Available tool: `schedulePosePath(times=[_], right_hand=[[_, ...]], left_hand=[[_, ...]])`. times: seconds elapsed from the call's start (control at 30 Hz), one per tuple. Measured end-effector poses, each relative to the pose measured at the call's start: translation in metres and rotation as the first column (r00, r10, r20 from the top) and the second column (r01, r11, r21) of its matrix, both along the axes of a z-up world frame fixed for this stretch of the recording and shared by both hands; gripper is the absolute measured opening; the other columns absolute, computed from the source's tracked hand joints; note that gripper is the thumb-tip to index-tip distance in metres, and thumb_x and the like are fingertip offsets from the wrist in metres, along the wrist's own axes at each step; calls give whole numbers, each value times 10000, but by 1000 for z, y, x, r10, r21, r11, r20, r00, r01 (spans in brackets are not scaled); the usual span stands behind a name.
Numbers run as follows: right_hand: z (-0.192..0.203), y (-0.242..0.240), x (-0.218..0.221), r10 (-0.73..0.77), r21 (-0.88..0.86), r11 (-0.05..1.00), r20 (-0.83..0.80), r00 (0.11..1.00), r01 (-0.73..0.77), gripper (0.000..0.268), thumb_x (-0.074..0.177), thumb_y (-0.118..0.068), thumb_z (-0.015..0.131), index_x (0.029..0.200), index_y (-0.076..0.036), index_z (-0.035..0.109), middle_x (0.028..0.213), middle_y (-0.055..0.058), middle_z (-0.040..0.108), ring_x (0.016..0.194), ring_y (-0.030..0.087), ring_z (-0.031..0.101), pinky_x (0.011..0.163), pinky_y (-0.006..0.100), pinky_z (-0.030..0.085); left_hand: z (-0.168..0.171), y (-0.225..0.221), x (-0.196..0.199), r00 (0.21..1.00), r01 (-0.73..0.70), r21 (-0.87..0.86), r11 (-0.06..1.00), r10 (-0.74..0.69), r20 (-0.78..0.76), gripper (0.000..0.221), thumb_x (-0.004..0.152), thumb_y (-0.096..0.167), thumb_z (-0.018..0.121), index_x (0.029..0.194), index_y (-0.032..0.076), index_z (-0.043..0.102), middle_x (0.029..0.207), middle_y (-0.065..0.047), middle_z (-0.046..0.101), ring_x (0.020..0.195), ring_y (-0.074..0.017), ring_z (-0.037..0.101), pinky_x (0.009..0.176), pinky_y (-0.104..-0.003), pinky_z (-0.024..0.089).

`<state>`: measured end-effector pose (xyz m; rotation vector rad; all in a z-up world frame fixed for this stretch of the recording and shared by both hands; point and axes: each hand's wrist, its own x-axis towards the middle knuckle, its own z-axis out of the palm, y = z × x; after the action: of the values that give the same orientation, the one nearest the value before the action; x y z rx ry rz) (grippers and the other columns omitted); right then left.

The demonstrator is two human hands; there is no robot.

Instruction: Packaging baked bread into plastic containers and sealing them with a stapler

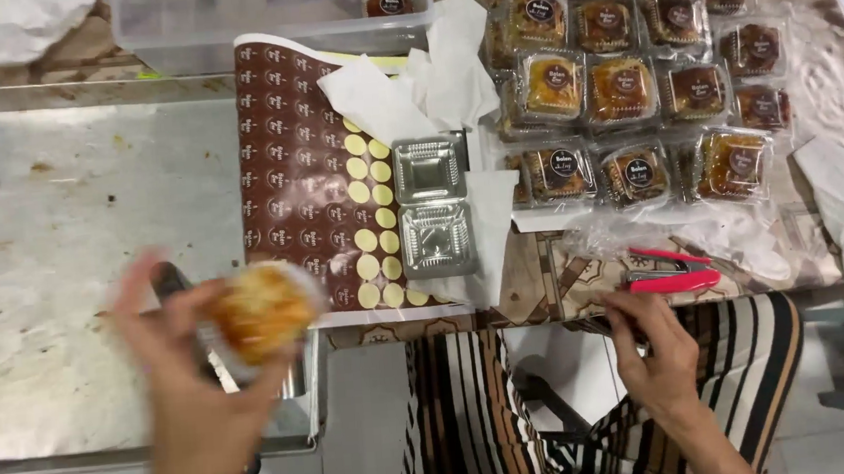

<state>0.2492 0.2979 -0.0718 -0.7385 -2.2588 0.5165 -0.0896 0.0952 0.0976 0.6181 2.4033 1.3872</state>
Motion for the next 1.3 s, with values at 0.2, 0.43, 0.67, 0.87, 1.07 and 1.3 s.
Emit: schedulePosePath(times=[0.2,0.43,0.67,0.87,1.07,1.3], right_hand=[[30,11,4,-25,28,999,-136,990,29,155,1007,74,611,1152,34,651,1044,145,692,928,242,664,826,305,557],[25,2,22,-98,-44,995,-129,987,93,205,996,45,609,1185,15,683,1058,131,707,939,234,671,890,327,546],[25,1,17,-40,-86,996,-120,992,29,246,962,59,617,1198,9,666,1088,124,714,976,222,700,917,295,585],[11,-2,-3,115,-88,987,-179,977,-132,324,910,124,587,1224,49,611,1043,152,703,827,203,683,766,256,621],[25,-10,-7,131,-102,983,-179,975,-150,291,910,135,579,1181,44,633,1051,146,708,959,237,718,913,292,626],[23,-13,-12,131,-87,986,-136,982,-143,289,915,118,581,1184,30,636,1046,140,717,962,238,719,920,305,626]], left_hand=[[-86,102,135,907,419,66,905,-415,-76,840,738,50,771,1470,-57,373,969,-142,729,823,-246,740,817,-404,657],[-162,150,188,698,640,-78,765,-621,-356,999,727,116,887,1549,31,327,1310,-184,525,1218,-334,447,1055,-488,283],[-111,138,139,690,637,-97,764,-622,-369,615,859,101,775,1412,24,517,1406,-164,580,1354,-369,484,1181,-603,292],[-122,140,66,656,649,-449,615,-750,-79,321,914,352,719,1130,127,643,1228,-65,642,1165,-229,567,1001,-404,456],[-127,150,52,603,741,-398,541,-797,38,220,875,326,761,969,148,673,1217,-62,658,1197,-216,582,1045,-423,447],[-104,148,46,647,751,-360,553,-725,236,139,885,290,739,969,181,727,1627,-126,393,1527,-307,271,1215,-632,147]])
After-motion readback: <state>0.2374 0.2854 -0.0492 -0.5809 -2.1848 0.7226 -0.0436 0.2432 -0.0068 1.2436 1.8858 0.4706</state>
